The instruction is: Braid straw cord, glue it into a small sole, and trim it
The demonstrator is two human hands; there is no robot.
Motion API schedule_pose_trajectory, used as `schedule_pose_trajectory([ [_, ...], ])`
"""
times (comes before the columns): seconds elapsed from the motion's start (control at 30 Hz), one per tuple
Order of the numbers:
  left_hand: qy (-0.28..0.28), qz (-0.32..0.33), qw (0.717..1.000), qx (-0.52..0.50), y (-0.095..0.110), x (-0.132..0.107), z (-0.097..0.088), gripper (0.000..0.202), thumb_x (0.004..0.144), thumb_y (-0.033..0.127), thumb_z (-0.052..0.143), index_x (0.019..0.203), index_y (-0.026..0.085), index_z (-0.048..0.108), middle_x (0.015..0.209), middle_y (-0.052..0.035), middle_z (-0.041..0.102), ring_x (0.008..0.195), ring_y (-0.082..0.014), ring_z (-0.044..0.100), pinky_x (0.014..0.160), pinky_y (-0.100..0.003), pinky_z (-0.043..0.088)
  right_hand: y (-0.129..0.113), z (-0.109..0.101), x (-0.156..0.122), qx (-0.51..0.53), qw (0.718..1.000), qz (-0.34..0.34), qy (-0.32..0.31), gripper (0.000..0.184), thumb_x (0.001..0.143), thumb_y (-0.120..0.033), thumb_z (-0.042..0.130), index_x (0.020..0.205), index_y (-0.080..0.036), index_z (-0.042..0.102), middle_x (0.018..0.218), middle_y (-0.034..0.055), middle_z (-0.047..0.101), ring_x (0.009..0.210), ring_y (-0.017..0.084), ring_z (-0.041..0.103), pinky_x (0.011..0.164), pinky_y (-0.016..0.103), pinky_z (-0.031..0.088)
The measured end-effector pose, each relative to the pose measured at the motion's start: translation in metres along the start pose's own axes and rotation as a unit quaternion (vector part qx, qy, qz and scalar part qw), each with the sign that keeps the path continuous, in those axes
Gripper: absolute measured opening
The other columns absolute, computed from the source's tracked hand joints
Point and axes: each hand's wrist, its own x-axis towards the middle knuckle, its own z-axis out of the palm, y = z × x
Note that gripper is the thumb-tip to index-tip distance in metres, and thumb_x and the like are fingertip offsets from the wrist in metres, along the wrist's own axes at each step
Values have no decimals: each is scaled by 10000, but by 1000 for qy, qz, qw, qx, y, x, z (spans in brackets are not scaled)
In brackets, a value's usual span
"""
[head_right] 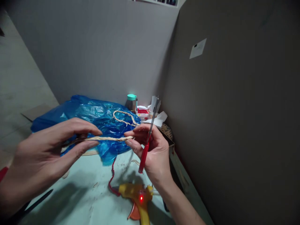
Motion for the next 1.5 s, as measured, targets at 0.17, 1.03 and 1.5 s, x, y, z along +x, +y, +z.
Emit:
schedule_pose_trajectory([
  [0.17,-68,-65,992,-78,4,4,-7,204,927,205,566,774,255,691,751,78,698,666,-83,644,629,-136,462,-1,2,-2,-20,999,-39,-4,266,813,-134,788,991,-292,671,937,-44,785,860,105,736,798,192,585],
  [1.03,-166,-207,934,-238,-6,1,-16,252,766,246,782,975,384,756,769,78,743,674,-118,687,583,-111,543,0,0,5,71,994,71,44,305,746,-172,804,952,-262,598,851,-43,759,843,167,746,753,270,585],
  [1.5,-188,-201,950,-148,3,6,5,71,814,351,734,790,290,762,772,66,776,683,-134,669,616,-168,490,-6,6,-1,19,999,15,-22,349,789,-108,791,995,-290,575,877,-48,774,864,156,753,829,288,598],
])
